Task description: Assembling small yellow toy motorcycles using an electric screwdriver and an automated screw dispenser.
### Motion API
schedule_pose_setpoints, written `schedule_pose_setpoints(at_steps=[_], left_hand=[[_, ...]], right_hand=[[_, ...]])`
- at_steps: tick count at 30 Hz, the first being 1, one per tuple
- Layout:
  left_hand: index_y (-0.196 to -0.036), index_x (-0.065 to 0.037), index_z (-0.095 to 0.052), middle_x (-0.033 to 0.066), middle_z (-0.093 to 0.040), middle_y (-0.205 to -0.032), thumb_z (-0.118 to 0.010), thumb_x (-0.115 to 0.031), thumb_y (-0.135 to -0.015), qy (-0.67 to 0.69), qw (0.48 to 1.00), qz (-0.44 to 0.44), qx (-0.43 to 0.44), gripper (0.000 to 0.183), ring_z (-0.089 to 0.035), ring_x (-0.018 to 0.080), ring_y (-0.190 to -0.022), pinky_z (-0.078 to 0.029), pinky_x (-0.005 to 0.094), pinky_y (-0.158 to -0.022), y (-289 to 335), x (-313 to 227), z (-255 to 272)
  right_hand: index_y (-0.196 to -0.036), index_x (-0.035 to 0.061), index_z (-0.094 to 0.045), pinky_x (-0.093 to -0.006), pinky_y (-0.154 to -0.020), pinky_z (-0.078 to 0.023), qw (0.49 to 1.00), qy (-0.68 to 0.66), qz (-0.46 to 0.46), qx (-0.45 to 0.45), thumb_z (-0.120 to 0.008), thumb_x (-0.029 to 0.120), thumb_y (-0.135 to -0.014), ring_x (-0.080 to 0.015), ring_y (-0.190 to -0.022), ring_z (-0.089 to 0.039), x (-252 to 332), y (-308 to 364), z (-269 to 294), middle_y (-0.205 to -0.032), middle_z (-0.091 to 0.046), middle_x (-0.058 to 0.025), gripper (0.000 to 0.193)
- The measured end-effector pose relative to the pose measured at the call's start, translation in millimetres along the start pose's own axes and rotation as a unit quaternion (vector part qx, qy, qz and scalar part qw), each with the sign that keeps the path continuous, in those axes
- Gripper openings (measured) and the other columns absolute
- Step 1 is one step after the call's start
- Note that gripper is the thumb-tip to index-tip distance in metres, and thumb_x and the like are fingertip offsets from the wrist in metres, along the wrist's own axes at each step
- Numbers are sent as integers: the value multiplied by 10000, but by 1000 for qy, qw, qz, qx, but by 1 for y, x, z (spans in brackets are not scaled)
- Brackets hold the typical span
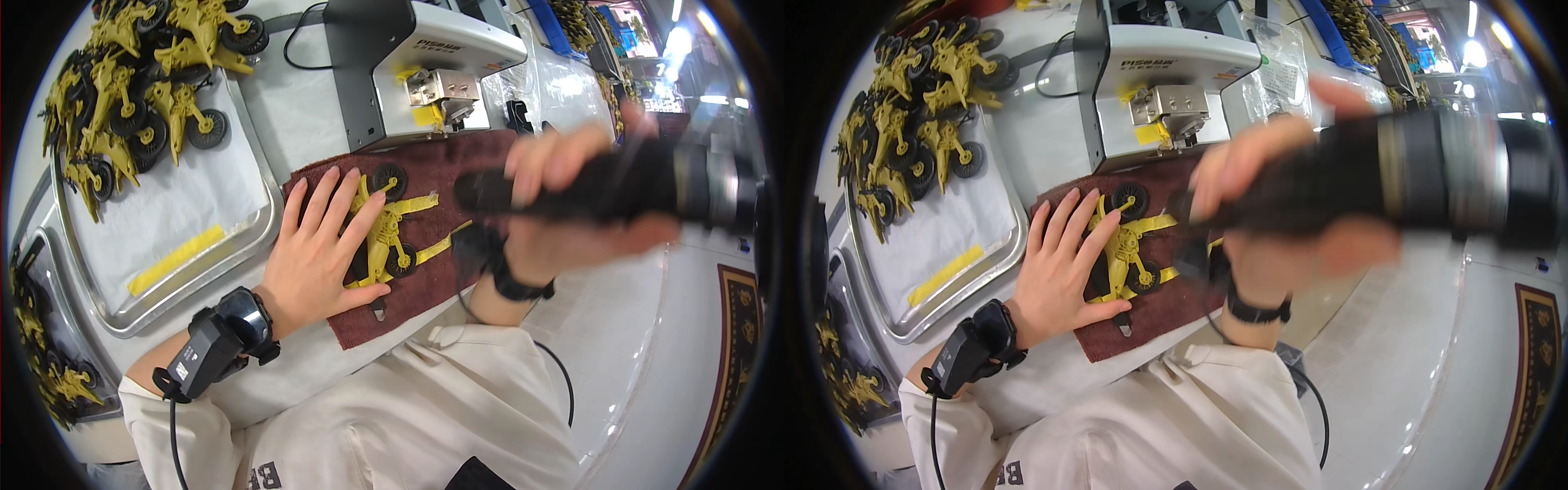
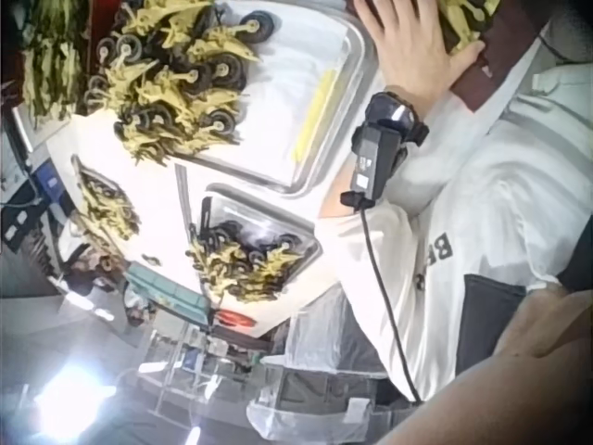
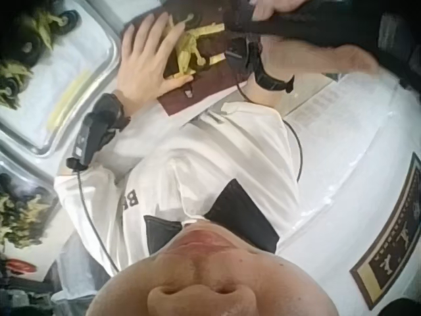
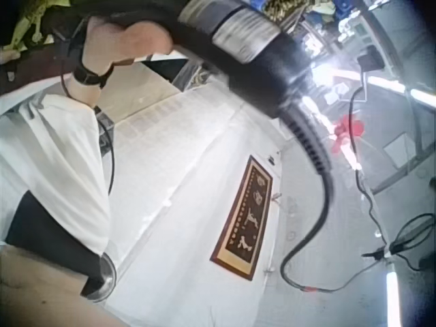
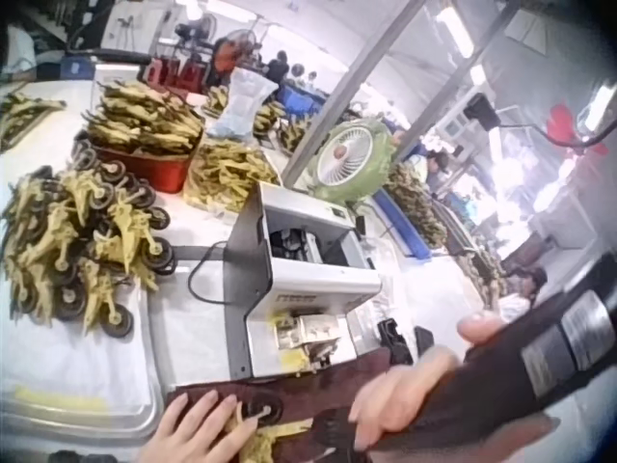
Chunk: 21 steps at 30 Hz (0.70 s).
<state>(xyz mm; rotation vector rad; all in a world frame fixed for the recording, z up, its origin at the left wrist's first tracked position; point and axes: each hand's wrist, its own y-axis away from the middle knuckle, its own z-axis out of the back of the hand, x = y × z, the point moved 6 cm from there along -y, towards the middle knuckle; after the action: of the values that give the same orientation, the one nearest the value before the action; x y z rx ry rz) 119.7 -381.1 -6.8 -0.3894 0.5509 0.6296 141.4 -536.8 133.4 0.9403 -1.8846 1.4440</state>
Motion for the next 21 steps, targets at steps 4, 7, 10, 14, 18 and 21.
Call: schedule_pose_setpoints(at_steps=[4,7,10,14,18,21], left_hand=[[-1398,-88,-344,196,-305,-1431,-701,-552,-652,0,1000,-7,-5,949,-270,390,-1321,-178,536,-1086,1,-1,2],[-1403,-94,-337,188,-305,-1434,-712,-541,-636,-8,1000,-4,-6,964,-268,382,-1325,-186,532,-1085,3,1,0],[-1407,-99,-331,182,-303,-1438,-723,-532,-623,-4,1000,-3,-7,978,-266,376,-1330,-187,526,-1087,3,1,-1],[-1410,-115,-331,173,-297,-1447,-736,-491,-606,0,1000,2,-4,976,-261,370,-1340,-187,519,-1090,5,3,-3],[-1412,-128,-335,169,-282,-1460,-733,-454,-603,5,1000,4,-1,959,-258,370,-1346,-183,519,-1091,4,0,-3],[-1414,-130,-337,170,-280,-1462,-727,-446,-604,12,1000,3,-2,953,-259,370,-1347,-179,523,-1090,3,2,-4]], right_hand=[[-1401,39,-273,-352,-447,-414,993,25,63,94,-458,684,-837,-205,-425,-475,23,52,-24,-737,-509,-106,877],[-1359,31,-255,-344,-482,-448,985,14,60,162,-532,634,-832,-226,-487,-544,28,65,-32,-743,-523,-119,847],[-1330,35,-257,-341,-486,-456,987,3,46,156,-537,640,-825,-231,-497,-557,26,72,-37,-741,-533,-124,836],[-1314,31,-265,-340,-491,-463,988,-6,30,154,-543,659,-810,-236,-507,-569,13,80,-35,-762,-559,-137,852],[-1252,17,-298,-352,-510,-484,986,-10,25,167,-572,661,-788,-251,-539,-597,0,81,-39,-809,-592,-169,840],[-1197,3,-328,-366,-520,-494,984,-15,4,180,-622,640,-763,-265,-551,-604,-3,80,-40,-820,-601,-181,825]])
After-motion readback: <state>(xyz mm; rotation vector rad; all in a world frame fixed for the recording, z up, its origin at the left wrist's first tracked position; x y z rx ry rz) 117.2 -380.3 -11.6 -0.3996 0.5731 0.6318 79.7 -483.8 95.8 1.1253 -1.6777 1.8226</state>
